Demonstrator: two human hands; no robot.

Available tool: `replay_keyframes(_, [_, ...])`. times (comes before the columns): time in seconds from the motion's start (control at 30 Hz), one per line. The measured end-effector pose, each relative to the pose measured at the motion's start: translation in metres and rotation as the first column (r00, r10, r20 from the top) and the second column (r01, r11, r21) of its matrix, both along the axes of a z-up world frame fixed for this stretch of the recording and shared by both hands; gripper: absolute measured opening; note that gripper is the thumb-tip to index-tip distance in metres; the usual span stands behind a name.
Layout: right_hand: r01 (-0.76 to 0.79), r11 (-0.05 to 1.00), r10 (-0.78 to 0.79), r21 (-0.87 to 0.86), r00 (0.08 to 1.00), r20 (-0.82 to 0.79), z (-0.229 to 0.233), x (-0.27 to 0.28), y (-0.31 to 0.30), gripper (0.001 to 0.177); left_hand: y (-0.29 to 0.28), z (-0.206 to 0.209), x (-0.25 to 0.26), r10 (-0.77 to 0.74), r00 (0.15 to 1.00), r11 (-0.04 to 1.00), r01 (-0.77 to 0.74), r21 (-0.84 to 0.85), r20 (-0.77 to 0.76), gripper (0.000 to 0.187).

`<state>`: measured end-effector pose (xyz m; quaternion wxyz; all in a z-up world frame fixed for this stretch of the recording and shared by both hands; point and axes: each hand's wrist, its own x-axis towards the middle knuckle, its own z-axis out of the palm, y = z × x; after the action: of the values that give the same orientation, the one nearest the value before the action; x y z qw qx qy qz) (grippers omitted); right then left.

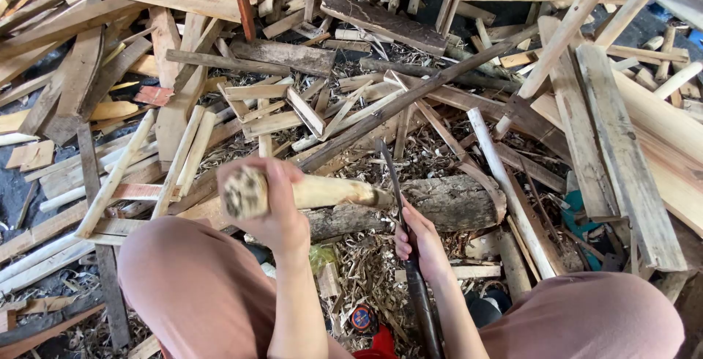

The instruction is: Shaving bark and wood from a branch using a hand-held drawknife

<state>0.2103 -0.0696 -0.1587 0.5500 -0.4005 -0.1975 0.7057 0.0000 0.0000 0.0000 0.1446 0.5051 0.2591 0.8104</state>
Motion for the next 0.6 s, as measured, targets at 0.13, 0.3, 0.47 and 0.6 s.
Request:
replay_keyframes(0.13, [-0.015,0.999,0.020,0.050,0.994,-0.104,0.019,-0.009,-0.007,0.053,0.005,0.040,0.008,-0.018,0.991,0.982,-0.007,-0.191,-0.131,0.027])
replay_keyframes(0.3, [-0.199,0.948,0.305,0.249,0.794,-0.525,0.064,-0.031,-0.026,0.059,0.033,0.023,0.008,0.123,0.948,0.984,-0.154,-0.085,-0.292,0.029])
replay_keyframes(0.47, [-0.206,0.959,0.275,0.195,0.848,-0.453,0.087,-0.037,-0.058,0.048,0.033,0.013,0.033,0.251,0.952,0.953,-0.275,-0.125,-0.176,0.049])
replay_keyframes(0.6, [-0.091,0.987,0.061,-0.134,0.976,-0.210,0.040,-0.034,-0.036,0.047,0.034,0.016,0.045,0.293,0.935,0.931,-0.327,-0.162,-0.199,0.049])
